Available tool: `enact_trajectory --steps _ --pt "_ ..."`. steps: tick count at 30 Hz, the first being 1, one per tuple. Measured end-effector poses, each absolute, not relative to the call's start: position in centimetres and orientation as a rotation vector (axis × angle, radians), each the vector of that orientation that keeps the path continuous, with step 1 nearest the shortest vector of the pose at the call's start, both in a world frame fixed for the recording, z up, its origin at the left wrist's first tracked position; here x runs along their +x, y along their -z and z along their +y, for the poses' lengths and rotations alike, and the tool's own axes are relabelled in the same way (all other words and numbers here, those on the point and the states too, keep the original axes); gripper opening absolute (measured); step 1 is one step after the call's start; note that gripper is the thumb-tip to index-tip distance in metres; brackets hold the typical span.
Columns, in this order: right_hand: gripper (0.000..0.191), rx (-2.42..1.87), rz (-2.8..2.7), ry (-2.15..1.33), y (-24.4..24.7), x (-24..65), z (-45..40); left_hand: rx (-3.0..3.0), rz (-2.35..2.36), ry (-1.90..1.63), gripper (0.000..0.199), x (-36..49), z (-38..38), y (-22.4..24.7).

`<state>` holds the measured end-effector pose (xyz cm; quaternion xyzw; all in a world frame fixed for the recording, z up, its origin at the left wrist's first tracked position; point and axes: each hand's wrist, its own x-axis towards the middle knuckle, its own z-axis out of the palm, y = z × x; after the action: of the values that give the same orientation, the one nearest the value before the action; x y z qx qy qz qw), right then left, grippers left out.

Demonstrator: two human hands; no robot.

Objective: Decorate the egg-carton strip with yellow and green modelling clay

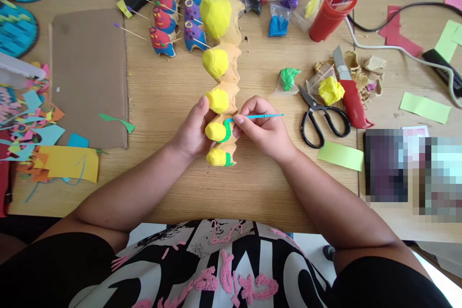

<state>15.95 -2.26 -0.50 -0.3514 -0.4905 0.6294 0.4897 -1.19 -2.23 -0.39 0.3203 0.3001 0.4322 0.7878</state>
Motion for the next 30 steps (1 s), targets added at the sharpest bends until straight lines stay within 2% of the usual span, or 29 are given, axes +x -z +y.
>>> enact_trajectory --steps 16,22,30 --pt "0.045 -0.880 -1.174 -1.512 0.71 15.94 -2.26 0.647 0.654 -0.939 0.054 -1.04 -2.46 -0.38" --pt "0.040 -0.880 -1.202 -1.514 0.74 16.07 -2.28 0.660 0.619 -0.977 0.049 -1.05 -2.44 -0.19" --pt "0.041 -0.874 -1.176 -1.526 1.15 16.04 -2.21 0.658 0.656 -0.948 0.052 -1.10 -2.42 -0.40"
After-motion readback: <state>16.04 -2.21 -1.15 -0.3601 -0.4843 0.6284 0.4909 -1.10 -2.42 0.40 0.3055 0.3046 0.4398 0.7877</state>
